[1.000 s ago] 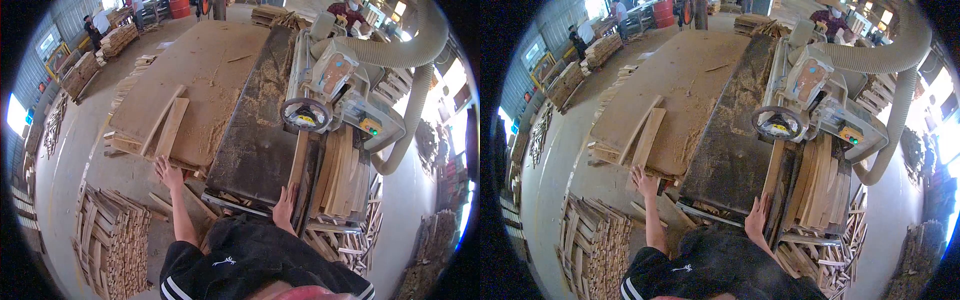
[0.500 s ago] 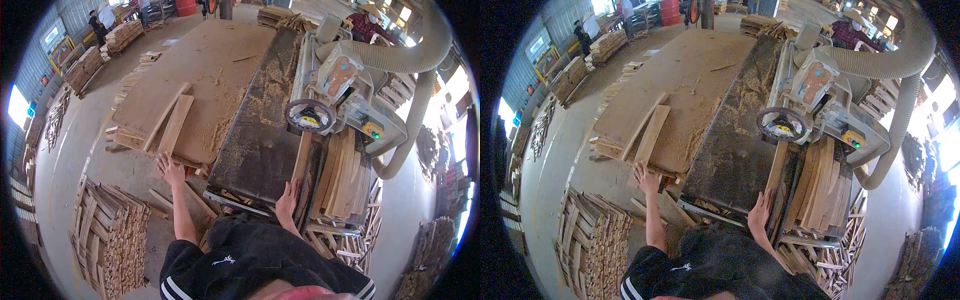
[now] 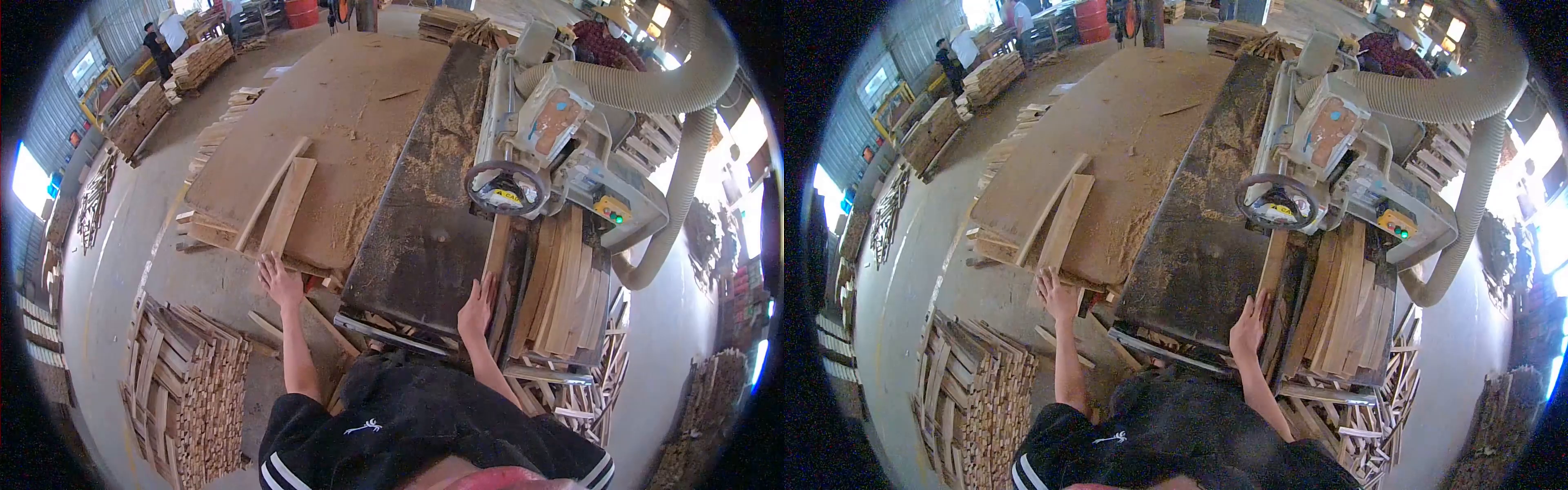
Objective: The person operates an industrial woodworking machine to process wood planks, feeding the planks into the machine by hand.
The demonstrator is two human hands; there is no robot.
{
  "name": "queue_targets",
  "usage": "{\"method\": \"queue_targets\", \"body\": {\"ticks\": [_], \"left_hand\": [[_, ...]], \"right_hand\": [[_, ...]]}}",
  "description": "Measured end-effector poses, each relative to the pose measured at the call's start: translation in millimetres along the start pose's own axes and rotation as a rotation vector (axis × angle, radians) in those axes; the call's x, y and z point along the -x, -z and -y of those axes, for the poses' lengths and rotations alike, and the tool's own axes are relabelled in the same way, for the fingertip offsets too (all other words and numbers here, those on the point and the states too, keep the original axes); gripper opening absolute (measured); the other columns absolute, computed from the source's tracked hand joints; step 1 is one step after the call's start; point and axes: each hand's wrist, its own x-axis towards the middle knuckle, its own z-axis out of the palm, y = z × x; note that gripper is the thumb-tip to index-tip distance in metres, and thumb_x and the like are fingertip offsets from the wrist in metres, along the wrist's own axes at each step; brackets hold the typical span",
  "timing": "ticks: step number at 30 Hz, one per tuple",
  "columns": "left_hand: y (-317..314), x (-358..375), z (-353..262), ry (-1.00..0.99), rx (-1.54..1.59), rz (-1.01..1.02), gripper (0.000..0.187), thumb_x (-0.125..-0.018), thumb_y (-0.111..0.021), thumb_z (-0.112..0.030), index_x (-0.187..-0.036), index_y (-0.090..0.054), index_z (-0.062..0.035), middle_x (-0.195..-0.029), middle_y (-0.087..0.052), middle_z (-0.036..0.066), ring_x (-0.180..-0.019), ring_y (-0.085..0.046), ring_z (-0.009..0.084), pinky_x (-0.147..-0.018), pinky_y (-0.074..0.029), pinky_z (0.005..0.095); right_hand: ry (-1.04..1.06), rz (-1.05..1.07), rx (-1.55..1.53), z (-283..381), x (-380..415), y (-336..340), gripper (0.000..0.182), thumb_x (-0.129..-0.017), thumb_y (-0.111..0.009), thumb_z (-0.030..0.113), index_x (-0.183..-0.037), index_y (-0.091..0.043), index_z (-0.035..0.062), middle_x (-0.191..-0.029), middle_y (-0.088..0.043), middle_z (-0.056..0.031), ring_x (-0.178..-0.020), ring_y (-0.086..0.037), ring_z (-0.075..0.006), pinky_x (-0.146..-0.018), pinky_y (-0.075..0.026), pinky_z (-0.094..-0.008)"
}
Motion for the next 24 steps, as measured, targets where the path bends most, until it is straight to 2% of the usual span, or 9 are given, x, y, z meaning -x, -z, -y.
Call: {"method": "queue_targets", "body": {"ticks": [5,8,14,15,16,20,22,24], "left_hand": [[5,0,-4,0.022,0.000,0.024,0.093,-0.086,-0.076,-0.034,-0.163,-0.029,-0.0129,-0.170,-0.021,0.015,-0.158,-0.015,0.0328,-0.128,-0.012,0.0476],[4,1,-5,0.009,-0.010,0.003,0.093,-0.086,-0.077,-0.035,-0.163,-0.029,-0.0138,-0.170,-0.021,0.014,-0.158,-0.016,0.0334,-0.128,-0.014,0.0483],[2,2,-3,-0.010,-0.011,-0.024,0.091,-0.085,-0.077,-0.032,-0.162,-0.031,-0.0164,-0.170,-0.023,0.013,-0.157,-0.018,0.0339,-0.126,-0.018,0.0507],[1,2,-3,-0.010,-0.010,-0.023,0.091,-0.085,-0.077,-0.032,-0.162,-0.031,-0.0164,-0.170,-0.023,0.013,-0.157,-0.018,0.0339,-0.126,-0.018,0.0507],[0,2,-2,-0.024,-0.020,-0.033,0.090,-0.085,-0.077,-0.031,-0.162,-0.033,-0.0162,-0.168,-0.027,0.013,-0.156,-0.021,0.0346,-0.125,-0.020,0.0513],[11,-11,12,-0.061,-0.024,-0.007,0.087,-0.084,-0.078,-0.030,-0.159,-0.037,-0.0156,-0.161,-0.039,0.017,-0.152,-0.029,0.0364,-0.121,-0.025,0.0529],[10,-24,23,-0.038,-0.042,-0.026,0.087,-0.084,-0.078,-0.030,-0.159,-0.037,-0.0157,-0.157,-0.043,0.019,-0.148,-0.034,0.0373,-0.119,-0.029,0.0534],[10,-31,35,-0.003,-0.066,-0.050,0.086,-0.084,-0.078,-0.030,-0.159,-0.037,-0.0158,-0.153,-0.047,0.021,-0.145,-0.039,0.0382,-0.116,-0.033,0.0540]], "right_hand": [[-0.080,0.053,-0.032,-9,-30,-9,0.053,-0.088,-0.057,-0.008,-0.140,-0.047,-0.0024,-0.166,-0.019,-0.0231,-0.154,-0.020,-0.0433,-0.124,-0.029,-0.0488],[-0.008,-0.044,-0.012,-19,-48,-16,0.052,-0.088,-0.058,-0.007,-0.139,-0.048,-0.0022,-0.166,-0.021,-0.0211,-0.153,-0.022,-0.0420,-0.122,-0.034,-0.0477],[0.003,-0.069,0.007,-19,-89,-7,0.041,-0.090,-0.057,-0.005,-0.131,-0.055,-0.0007,-0.162,-0.030,-0.0231,-0.149,-0.031,-0.0414,-0.120,-0.037,-0.0468],[0.022,-0.092,0.033,-28,-98,-17,0.040,-0.091,-0.058,-0.003,-0.132,-0.057,-0.0009,-0.161,-0.033,-0.0226,-0.148,-0.034,-0.0413,-0.117,-0.040,-0.0478],[0.042,-0.114,0.056,-31,-105,-20,0.039,-0.093,-0.060,0.000,-0.132,-0.058,-0.0011,-0.159,-0.036,-0.0222,-0.146,-0.038,-0.0412,-0.115,-0.044,-0.0489],[0.061,-0.174,0.020,-32,-130,-18,0.032,-0.093,-0.060,0.003,-0.126,-0.062,0.0011,-0.154,-0.045,-0.0210,-0.142,-0.043,-0.0411,-0.115,-0.043,-0.0501],[0.235,-0.201,0.024,-38,-138,-17,0.029,-0.095,-0.059,0.006,-0.124,-0.061,0.0034,-0.147,-0.053,-0.0207,-0.138,-0.048,-0.0410,-0.114,-0.043,-0.0517],[0.286,-0.231,0.016,-33,-131,-14,0.027,-0.096,-0.058,0.008,-0.123,-0.060,0.0043,-0.143,-0.057,-0.0197,-0.136,-0.050,-0.0408,-0.113,-0.044,-0.0520]]}}
